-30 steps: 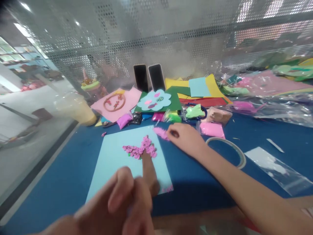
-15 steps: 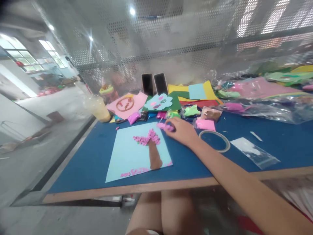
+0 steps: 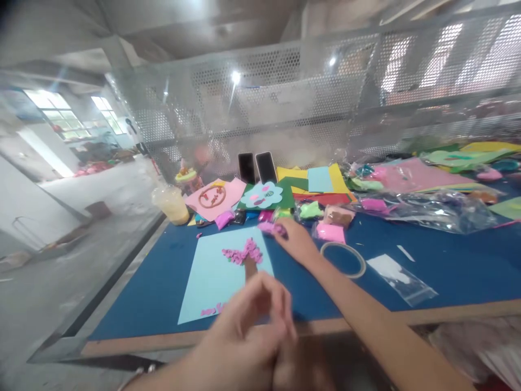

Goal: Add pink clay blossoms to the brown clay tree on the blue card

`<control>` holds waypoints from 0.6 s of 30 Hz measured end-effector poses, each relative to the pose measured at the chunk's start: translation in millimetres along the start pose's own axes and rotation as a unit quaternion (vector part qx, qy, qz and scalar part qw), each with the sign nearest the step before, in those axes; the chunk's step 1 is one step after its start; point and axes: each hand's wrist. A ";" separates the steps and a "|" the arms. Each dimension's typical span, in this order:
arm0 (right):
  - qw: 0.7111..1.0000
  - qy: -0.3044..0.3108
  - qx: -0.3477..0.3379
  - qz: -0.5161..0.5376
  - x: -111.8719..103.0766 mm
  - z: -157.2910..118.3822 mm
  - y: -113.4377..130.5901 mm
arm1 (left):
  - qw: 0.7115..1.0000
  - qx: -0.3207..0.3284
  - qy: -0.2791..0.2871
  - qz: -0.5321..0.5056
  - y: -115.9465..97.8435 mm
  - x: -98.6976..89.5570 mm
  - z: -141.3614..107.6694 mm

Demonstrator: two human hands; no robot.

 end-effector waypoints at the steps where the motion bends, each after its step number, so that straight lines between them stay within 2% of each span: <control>1: 1.000 -0.003 0.002 0.008 -1.9 -0.1 1.8 | 0.987 0.038 -0.036 0.149 -22.3 -9.4 23.7; 3: 1.000 -0.003 0.006 0.022 -5.9 -0.5 5.7 | 0.907 0.112 -0.091 0.395 -63.4 -34.1 63.1; 5: 0.998 0.014 0.016 0.061 -9.4 -0.6 9.7 | 0.833 0.143 -0.132 0.518 -90.5 -61.3 87.6; 6: 0.996 0.018 0.024 0.087 -10.9 -0.2 11.8 | 0.814 0.142 -0.134 0.547 -97.8 -73.3 95.0; 9: 0.991 0.032 0.025 0.130 -14.6 4.0 17.5 | 0.807 0.105 -0.111 0.571 -103.2 -94.8 107.7; 11: 0.988 0.036 0.026 0.145 -17.2 9.8 20.6 | 0.806 0.095 -0.091 0.577 -102.0 -97.8 115.1; 15: 0.985 0.045 0.022 0.166 -20.7 25.3 24.7 | 0.803 0.117 -0.063 0.581 -104.6 -98.2 134.4; 18: 0.981 0.061 0.030 0.181 -16.9 33.6 25.9 | 0.803 0.125 -0.046 0.581 -107.3 -106.0 148.3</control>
Point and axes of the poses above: each hand's wrist, its own z-axis towards the middle knuckle, its own x-axis out of the palm, y = z × x, and after that the axes turned 14 degrees about -z, right-handed
